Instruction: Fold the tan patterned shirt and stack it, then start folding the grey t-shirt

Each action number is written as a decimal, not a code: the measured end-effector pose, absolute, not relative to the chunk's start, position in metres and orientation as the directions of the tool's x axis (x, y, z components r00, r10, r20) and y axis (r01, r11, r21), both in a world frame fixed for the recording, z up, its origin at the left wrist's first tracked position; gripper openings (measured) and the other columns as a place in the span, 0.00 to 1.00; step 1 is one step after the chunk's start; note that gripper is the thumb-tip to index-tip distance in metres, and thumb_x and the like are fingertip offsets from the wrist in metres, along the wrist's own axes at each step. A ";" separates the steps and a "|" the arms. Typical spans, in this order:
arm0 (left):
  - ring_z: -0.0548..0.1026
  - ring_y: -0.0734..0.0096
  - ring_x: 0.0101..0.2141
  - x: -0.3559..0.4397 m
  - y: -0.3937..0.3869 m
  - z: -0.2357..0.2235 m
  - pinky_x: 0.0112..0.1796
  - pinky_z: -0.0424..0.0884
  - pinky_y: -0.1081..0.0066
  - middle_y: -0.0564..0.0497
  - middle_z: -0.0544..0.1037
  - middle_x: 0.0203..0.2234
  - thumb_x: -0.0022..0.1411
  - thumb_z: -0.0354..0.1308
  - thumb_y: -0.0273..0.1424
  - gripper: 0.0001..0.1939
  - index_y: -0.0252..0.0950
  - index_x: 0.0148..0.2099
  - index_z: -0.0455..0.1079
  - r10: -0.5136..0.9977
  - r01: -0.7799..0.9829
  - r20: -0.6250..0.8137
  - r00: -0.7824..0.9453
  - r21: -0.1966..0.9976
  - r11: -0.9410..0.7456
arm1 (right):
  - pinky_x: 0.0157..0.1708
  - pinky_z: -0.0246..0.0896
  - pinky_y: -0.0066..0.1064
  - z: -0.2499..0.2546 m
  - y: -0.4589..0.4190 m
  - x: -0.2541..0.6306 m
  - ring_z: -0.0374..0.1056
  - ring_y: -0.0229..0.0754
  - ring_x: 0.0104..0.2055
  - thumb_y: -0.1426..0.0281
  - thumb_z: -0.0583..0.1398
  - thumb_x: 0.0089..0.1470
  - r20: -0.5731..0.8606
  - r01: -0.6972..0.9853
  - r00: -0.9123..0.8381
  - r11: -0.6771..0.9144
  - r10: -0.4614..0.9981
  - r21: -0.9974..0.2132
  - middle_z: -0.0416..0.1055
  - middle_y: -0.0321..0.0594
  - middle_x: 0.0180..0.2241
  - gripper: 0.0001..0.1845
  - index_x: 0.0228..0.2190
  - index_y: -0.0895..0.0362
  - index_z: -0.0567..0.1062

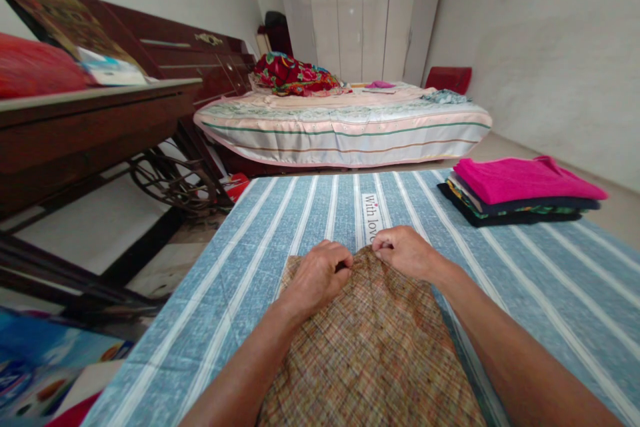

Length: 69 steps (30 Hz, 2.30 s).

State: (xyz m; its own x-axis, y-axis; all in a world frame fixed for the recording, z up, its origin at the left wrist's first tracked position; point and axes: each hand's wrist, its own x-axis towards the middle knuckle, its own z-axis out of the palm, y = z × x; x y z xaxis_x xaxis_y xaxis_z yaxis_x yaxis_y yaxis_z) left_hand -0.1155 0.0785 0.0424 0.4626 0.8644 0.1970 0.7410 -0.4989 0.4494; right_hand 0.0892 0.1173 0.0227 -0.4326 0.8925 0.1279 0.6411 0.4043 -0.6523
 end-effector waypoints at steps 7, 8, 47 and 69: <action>0.67 0.71 0.31 -0.113 0.078 0.044 0.34 0.61 0.71 0.56 0.70 0.24 0.49 0.53 0.19 0.08 0.37 0.26 0.65 0.870 0.742 0.236 0.432 0.455 -0.492 | 0.25 0.48 0.25 0.024 0.117 0.089 0.60 0.35 0.25 0.79 0.55 0.45 0.136 0.650 -0.437 0.417 0.889 -0.635 0.66 0.31 0.20 0.09 0.21 0.56 0.72; 0.67 0.71 0.31 -0.113 0.078 0.044 0.34 0.61 0.71 0.56 0.70 0.24 0.49 0.53 0.19 0.08 0.37 0.27 0.66 0.871 0.739 0.236 0.430 0.462 -0.490 | 0.25 0.47 0.25 0.024 0.117 0.089 0.60 0.35 0.24 0.79 0.55 0.45 0.138 0.647 -0.440 0.419 0.888 -0.637 0.66 0.31 0.20 0.09 0.21 0.56 0.72; 0.67 0.60 0.52 -0.111 0.078 0.039 0.51 0.64 0.56 0.47 0.72 0.48 0.47 0.58 0.21 0.07 0.37 0.27 0.66 0.915 0.730 0.164 0.369 0.559 -0.394 | 0.25 0.46 0.25 0.026 0.116 0.088 0.58 0.34 0.23 0.79 0.54 0.44 0.118 0.618 -0.442 0.398 0.889 -0.679 0.64 0.30 0.19 0.10 0.21 0.56 0.73; 0.68 0.70 0.31 -0.109 0.082 0.038 0.33 0.64 0.70 0.54 0.70 0.25 0.50 0.51 0.21 0.06 0.37 0.27 0.64 0.881 0.743 0.258 0.397 0.474 -0.473 | 0.24 0.54 0.25 0.035 0.132 0.140 0.61 0.33 0.22 0.71 0.63 0.39 -0.138 0.465 -0.470 0.112 0.872 -0.878 0.67 0.30 0.19 0.09 0.27 0.59 0.73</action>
